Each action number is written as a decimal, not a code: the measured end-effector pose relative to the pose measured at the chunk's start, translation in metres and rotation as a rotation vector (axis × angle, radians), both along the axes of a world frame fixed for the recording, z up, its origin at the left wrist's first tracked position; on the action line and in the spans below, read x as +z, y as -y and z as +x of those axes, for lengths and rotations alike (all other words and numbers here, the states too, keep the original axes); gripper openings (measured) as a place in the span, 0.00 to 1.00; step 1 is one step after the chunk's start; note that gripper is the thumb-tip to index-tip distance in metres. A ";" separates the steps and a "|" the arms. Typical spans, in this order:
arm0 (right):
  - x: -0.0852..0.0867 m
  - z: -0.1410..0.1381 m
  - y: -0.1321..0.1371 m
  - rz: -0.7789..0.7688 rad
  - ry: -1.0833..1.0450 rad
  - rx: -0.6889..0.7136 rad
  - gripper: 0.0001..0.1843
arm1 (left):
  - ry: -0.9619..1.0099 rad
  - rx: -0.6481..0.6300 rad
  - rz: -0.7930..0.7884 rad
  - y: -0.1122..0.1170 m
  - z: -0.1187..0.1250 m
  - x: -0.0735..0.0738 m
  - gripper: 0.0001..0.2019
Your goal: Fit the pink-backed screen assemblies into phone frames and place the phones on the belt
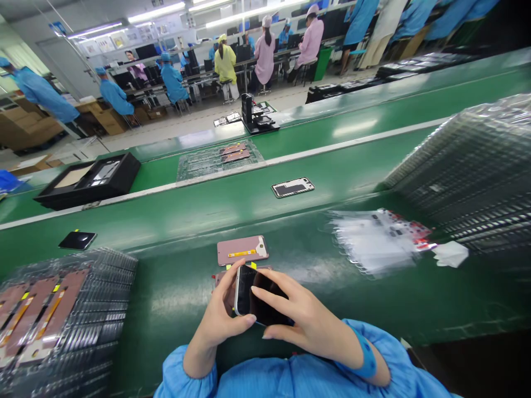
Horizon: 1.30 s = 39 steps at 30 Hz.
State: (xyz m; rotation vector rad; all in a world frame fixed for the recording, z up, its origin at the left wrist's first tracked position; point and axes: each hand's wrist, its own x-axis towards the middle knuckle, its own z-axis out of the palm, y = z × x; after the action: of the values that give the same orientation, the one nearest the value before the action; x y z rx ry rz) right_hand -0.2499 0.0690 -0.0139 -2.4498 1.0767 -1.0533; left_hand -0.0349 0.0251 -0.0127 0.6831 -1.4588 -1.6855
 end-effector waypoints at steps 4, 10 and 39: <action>0.001 -0.001 0.000 -0.046 -0.016 0.003 0.32 | -0.024 -0.022 0.020 -0.001 0.001 0.002 0.43; 0.007 0.000 -0.001 -0.051 -0.024 0.009 0.29 | -0.040 -0.045 0.000 -0.002 0.003 0.007 0.41; 0.004 0.000 0.008 0.139 0.193 -0.145 0.40 | -0.123 0.128 0.503 0.015 0.007 0.001 0.22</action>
State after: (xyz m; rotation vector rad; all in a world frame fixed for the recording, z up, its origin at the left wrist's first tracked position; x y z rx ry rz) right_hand -0.2495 0.0613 -0.0099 -2.1401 1.2328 -1.1883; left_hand -0.0279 0.0104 -0.0119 0.8994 -0.8853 -1.9703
